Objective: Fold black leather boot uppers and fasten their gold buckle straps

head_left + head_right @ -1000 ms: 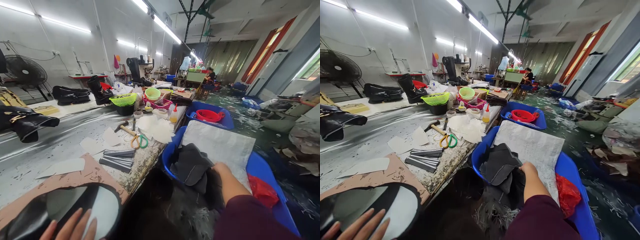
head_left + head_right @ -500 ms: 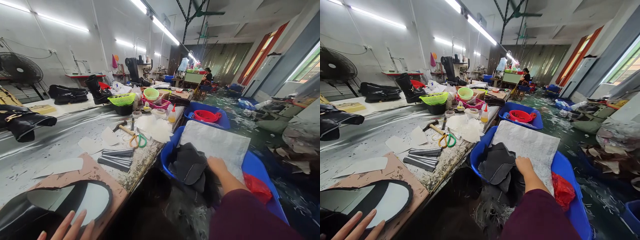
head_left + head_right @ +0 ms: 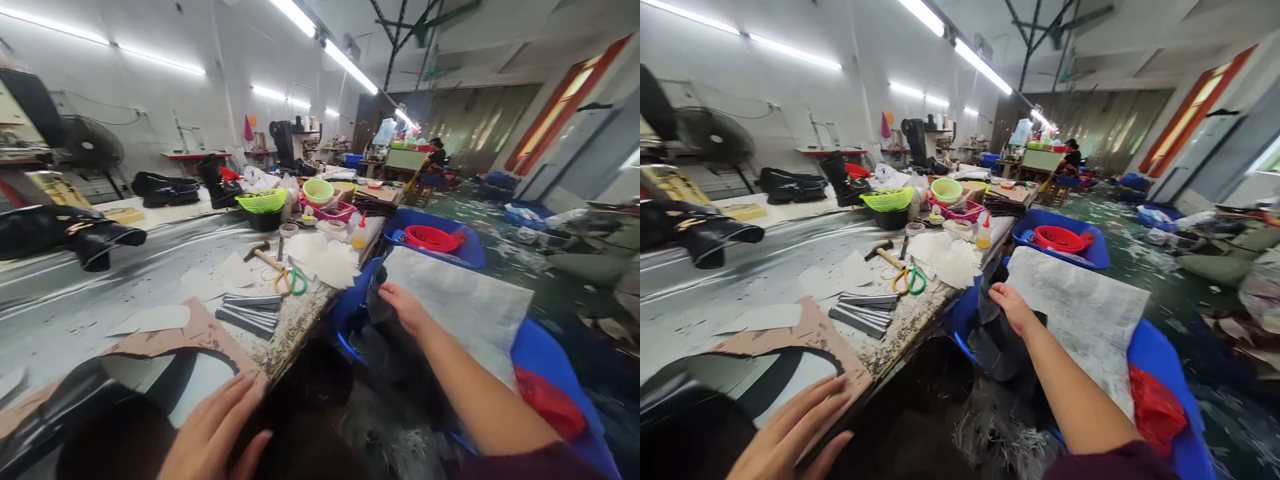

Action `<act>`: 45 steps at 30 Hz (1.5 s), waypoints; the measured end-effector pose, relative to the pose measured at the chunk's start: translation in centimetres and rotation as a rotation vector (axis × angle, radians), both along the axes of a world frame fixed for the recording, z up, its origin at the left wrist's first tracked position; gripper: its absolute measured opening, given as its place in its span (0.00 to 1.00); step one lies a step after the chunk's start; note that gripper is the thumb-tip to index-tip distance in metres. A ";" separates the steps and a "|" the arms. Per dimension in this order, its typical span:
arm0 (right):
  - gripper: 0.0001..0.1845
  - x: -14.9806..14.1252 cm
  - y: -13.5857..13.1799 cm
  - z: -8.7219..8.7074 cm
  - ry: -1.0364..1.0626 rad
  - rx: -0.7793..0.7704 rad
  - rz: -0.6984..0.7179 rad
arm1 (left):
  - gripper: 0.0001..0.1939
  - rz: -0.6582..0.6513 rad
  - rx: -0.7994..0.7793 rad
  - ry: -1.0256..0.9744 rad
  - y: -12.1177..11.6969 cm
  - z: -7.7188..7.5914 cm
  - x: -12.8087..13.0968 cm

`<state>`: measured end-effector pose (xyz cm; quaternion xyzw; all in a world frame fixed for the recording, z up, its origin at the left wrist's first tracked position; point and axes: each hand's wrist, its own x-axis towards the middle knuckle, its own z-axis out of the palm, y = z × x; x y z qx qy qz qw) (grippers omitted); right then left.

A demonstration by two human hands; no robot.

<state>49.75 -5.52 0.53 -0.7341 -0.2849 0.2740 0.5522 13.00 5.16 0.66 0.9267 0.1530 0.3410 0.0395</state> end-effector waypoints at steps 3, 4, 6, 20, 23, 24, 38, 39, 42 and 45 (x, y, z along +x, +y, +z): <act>0.26 -6.2 2.0 2.6 0.111 0.161 0.270 | 0.20 0.029 -0.476 0.051 -0.7 2.3 4.0; 0.25 -8.0 2.5 3.4 0.152 0.195 0.365 | 0.26 0.026 -0.614 0.037 -0.8 2.8 5.1; 0.22 -11.1 3.2 5.0 0.257 0.279 0.561 | 0.41 -0.117 -0.857 0.003 -1.0 3.7 6.7; 0.07 -17.6 2.9 7.4 -0.365 0.384 0.493 | 0.35 0.094 -0.796 -0.216 -3.8 4.7 6.4; 0.08 -16.6 3.6 6.6 0.016 0.455 0.339 | 0.39 0.110 -0.622 -0.153 -3.7 2.7 5.7; 0.08 -16.3 3.8 6.4 0.117 0.487 0.292 | 0.39 0.060 -0.521 -0.122 -3.7 2.2 5.5; 0.13 -18.2 2.5 8.9 -0.338 0.409 0.756 | 0.23 -0.335 -1.522 -0.553 -2.5 7.6 4.4; 0.10 -18.7 2.4 8.9 -0.336 0.422 0.741 | 0.20 -0.273 -1.511 -0.610 -2.7 7.8 4.4; 0.13 -20.4 2.0 7.8 -0.318 0.365 0.772 | 0.14 -0.016 -1.384 -0.878 -2.9 8.0 3.8; 0.13 -22.2 1.5 6.2 -0.351 0.270 0.736 | 0.14 0.168 -1.208 -1.021 -2.8 7.8 2.9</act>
